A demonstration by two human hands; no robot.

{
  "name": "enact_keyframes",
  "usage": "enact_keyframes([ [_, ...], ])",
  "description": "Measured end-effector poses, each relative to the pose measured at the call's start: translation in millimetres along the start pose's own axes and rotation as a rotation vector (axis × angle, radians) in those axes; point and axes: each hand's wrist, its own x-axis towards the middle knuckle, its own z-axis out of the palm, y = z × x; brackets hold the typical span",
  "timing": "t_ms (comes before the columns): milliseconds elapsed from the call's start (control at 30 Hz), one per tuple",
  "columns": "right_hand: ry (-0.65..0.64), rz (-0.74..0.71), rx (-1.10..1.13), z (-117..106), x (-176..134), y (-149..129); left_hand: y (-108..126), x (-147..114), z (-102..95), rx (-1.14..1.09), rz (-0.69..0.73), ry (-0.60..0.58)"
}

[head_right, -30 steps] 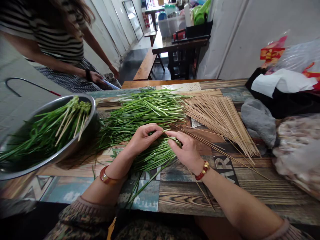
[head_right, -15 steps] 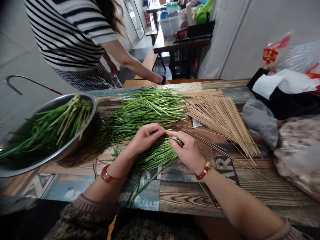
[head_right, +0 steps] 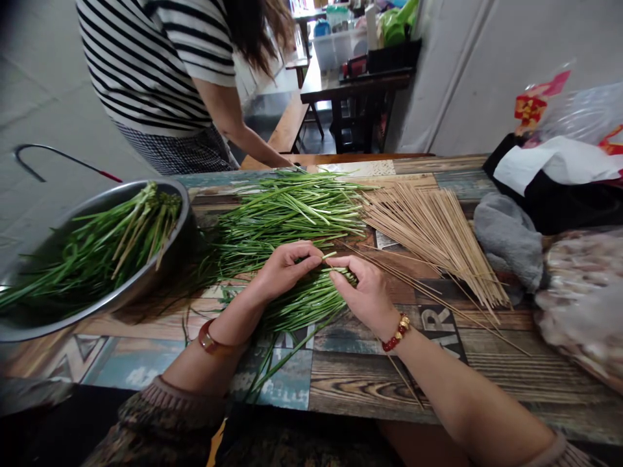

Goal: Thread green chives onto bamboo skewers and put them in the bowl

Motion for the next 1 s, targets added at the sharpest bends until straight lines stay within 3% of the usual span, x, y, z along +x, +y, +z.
enact_keyframes([
  [333, 0.012, 0.045, 0.064, 1.8, -2.3, -0.1, 0.5, -0.5, 0.7, -0.065, -0.036, -0.016],
  [767, 0.015, 0.029, 0.031, 4.3, -2.1, 0.0, -0.6, -0.2, 4.1, 0.086, 0.050, 0.058],
  [1000, 0.083, 0.060, 0.023, 7.5, -2.2, 4.7, -1.1, -0.6, 9.3, 0.105, 0.091, -0.026],
])
